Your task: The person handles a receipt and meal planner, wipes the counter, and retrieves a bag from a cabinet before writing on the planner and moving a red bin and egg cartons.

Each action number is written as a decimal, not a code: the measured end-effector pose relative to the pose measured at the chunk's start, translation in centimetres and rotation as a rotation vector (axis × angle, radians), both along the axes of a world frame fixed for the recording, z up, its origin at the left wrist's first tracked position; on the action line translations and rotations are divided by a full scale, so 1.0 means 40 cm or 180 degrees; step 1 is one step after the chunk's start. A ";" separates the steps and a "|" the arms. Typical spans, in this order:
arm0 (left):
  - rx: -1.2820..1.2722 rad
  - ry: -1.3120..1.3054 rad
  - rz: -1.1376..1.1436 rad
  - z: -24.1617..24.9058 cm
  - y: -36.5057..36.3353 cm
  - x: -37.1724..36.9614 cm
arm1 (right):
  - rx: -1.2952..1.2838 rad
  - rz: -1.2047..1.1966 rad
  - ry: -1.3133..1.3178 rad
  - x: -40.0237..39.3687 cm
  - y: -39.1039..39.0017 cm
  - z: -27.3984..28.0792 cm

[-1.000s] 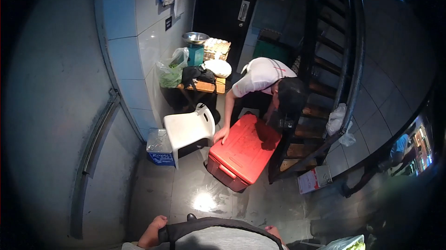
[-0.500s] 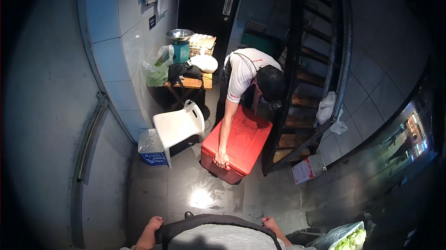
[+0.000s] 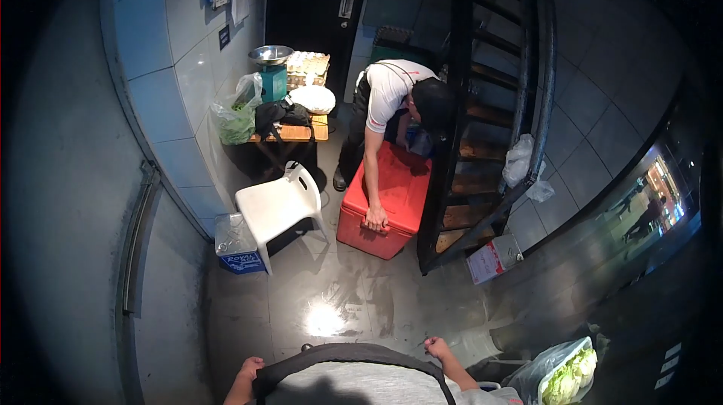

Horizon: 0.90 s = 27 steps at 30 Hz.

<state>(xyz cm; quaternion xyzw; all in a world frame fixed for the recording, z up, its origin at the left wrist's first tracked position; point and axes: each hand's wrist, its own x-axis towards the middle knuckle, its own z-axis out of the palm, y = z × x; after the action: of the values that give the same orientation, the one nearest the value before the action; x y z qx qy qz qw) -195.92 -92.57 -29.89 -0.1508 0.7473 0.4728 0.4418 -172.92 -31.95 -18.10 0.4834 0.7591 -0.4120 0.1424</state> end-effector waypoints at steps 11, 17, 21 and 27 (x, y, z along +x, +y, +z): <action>-0.0553 0.0275 -0.0194 0.133 0.069 -0.089 | -0.0021 0.0005 -0.0197 -0.020 -0.018 0.027; -0.0295 0.0516 -0.0097 0.024 0.164 -0.151 | -0.0014 -0.0198 -0.0281 -0.101 0.139 -0.012; -0.0784 0.0653 -0.0855 0.046 0.303 -0.243 | 0.0270 -0.0256 0.0496 -0.226 0.345 -0.038; -0.0583 0.0784 -0.0201 0.189 0.556 -0.384 | 0.1180 -0.0106 0.1759 -0.505 0.711 0.301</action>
<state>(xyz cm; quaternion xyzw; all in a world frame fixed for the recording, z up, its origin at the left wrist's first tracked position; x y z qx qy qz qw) -211.27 -70.34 -22.35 -0.1078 0.8403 0.4034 0.3458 -193.12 -3.49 -6.05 0.3835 0.8231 -0.3846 -0.1660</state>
